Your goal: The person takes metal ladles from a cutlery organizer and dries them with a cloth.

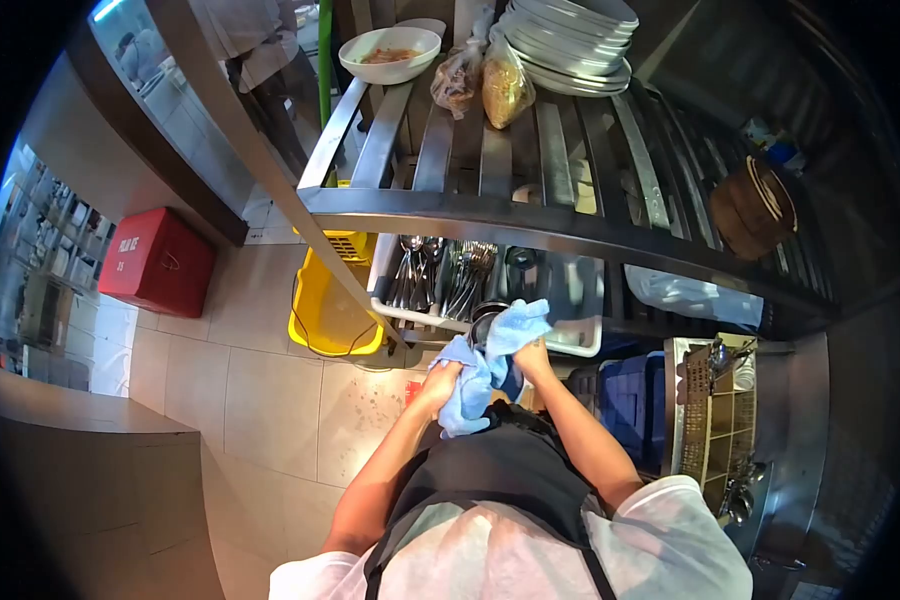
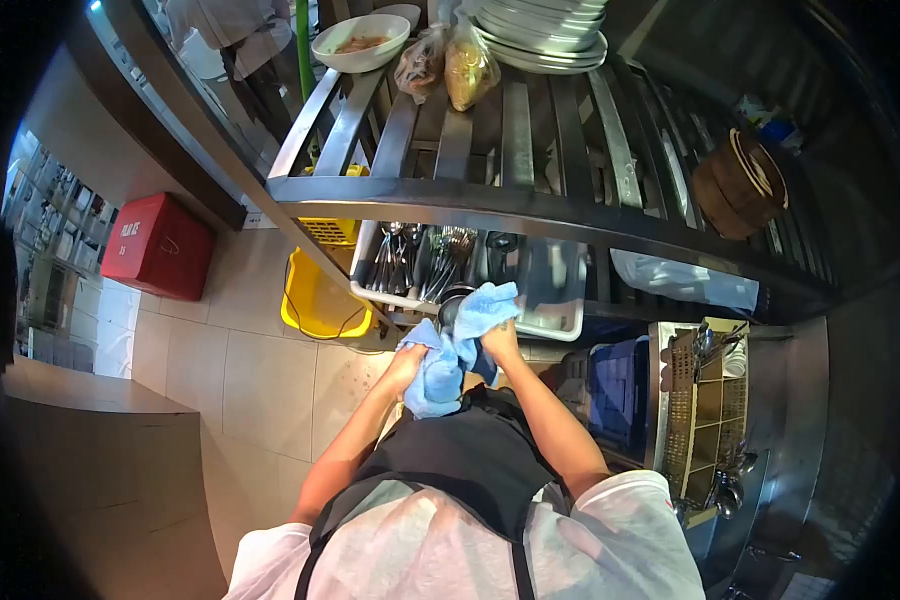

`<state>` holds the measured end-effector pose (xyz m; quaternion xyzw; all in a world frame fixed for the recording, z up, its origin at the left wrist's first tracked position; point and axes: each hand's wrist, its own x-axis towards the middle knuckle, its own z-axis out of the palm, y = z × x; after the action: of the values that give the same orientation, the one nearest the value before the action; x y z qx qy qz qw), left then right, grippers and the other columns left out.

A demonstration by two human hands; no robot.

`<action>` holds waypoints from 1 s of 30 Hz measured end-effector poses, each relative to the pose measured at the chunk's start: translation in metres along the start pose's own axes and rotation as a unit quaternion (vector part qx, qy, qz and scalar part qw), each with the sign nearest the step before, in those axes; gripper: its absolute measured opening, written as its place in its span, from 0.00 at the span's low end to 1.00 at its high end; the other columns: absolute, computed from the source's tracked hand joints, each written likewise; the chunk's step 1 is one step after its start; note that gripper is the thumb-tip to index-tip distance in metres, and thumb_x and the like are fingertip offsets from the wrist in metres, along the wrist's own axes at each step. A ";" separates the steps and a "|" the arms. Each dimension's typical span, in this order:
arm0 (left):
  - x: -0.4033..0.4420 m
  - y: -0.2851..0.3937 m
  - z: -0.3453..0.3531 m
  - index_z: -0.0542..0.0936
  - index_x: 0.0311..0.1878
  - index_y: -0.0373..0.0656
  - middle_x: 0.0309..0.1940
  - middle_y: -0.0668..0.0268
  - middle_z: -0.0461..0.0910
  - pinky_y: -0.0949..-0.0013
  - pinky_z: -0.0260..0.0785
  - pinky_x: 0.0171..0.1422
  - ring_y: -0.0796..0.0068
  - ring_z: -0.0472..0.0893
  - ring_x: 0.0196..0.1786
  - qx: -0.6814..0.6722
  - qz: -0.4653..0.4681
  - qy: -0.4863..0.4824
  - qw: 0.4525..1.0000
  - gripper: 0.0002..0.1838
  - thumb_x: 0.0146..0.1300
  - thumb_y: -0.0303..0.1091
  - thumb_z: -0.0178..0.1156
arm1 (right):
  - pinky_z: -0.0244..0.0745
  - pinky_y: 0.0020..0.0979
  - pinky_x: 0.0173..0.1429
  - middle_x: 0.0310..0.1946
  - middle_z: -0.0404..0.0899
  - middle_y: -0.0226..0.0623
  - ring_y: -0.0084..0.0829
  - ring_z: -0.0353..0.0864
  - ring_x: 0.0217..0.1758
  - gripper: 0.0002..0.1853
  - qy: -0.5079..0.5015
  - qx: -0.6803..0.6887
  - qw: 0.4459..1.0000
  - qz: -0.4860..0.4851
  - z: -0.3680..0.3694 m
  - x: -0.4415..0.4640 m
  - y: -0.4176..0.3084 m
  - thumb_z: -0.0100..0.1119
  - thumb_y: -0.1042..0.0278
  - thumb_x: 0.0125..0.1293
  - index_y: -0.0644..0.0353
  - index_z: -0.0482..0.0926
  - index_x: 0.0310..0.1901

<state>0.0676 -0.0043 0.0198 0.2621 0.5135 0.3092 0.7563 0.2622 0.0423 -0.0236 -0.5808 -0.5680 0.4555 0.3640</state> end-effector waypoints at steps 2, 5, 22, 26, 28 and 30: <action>0.011 -0.013 0.004 0.70 0.45 0.36 0.39 0.60 0.74 0.69 0.66 0.45 0.70 0.74 0.42 0.155 0.091 0.045 0.983 0.18 0.57 0.40 0.46 | 0.57 0.34 0.58 0.51 0.66 0.45 0.41 0.63 0.55 0.21 0.045 -0.172 0.981 -0.083 0.000 0.003 -0.007 0.47 0.66 0.55 0.64 0.65 0.51; 0.004 0.000 0.027 0.73 0.42 0.32 0.38 0.54 0.75 0.66 0.65 0.44 0.66 0.74 0.41 0.258 0.121 0.101 0.953 0.20 0.55 0.41 0.50 | 0.59 0.31 0.56 0.50 0.66 0.42 0.35 0.63 0.54 0.18 0.056 0.181 0.982 0.010 0.021 0.012 0.006 0.46 0.64 0.59 0.63 0.67 0.49; -0.040 0.012 -0.022 0.76 0.33 0.45 0.33 0.55 0.76 0.61 0.68 0.39 0.55 0.75 0.37 0.406 0.380 0.213 0.804 0.09 0.52 0.35 0.48 | 0.67 0.26 0.47 0.38 0.73 0.34 0.28 0.71 0.44 0.14 0.096 0.368 0.925 0.010 0.049 0.002 -0.044 0.48 0.75 0.57 0.62 0.68 0.47; -0.053 0.051 -0.060 0.75 0.35 0.43 0.34 0.56 0.76 0.60 0.68 0.38 0.53 0.74 0.36 0.407 0.476 0.125 0.770 0.10 0.47 0.31 0.51 | 0.70 0.28 0.41 0.35 0.73 0.36 0.30 0.74 0.36 0.17 -0.267 -0.188 0.929 -0.172 0.011 -0.015 -0.038 0.56 0.70 0.50 0.62 0.70 0.43; -0.069 0.070 -0.061 0.72 0.40 0.42 0.34 0.54 0.75 0.59 0.67 0.38 0.51 0.73 0.37 0.535 0.361 -0.028 0.764 0.14 0.48 0.32 0.49 | 0.68 0.30 0.38 0.34 0.75 0.40 0.31 0.74 0.34 0.17 -0.258 0.106 0.953 0.116 0.020 -0.021 -0.013 0.57 0.68 0.48 0.65 0.72 0.40; -0.074 0.072 -0.065 0.72 0.39 0.42 0.34 0.54 0.75 0.59 0.67 0.38 0.52 0.73 0.38 0.528 0.393 -0.002 0.753 0.13 0.48 0.31 0.49 | 0.68 0.27 0.32 0.26 0.76 0.33 0.27 0.74 0.30 0.10 -0.127 -0.070 0.987 -0.066 0.018 -0.010 -0.020 0.55 0.67 0.49 0.64 0.76 0.32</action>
<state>-0.0281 -0.0058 0.0950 0.7991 0.4449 0.2588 0.3108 0.2389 0.0329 -0.0091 -0.5035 -0.6770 0.4597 0.2771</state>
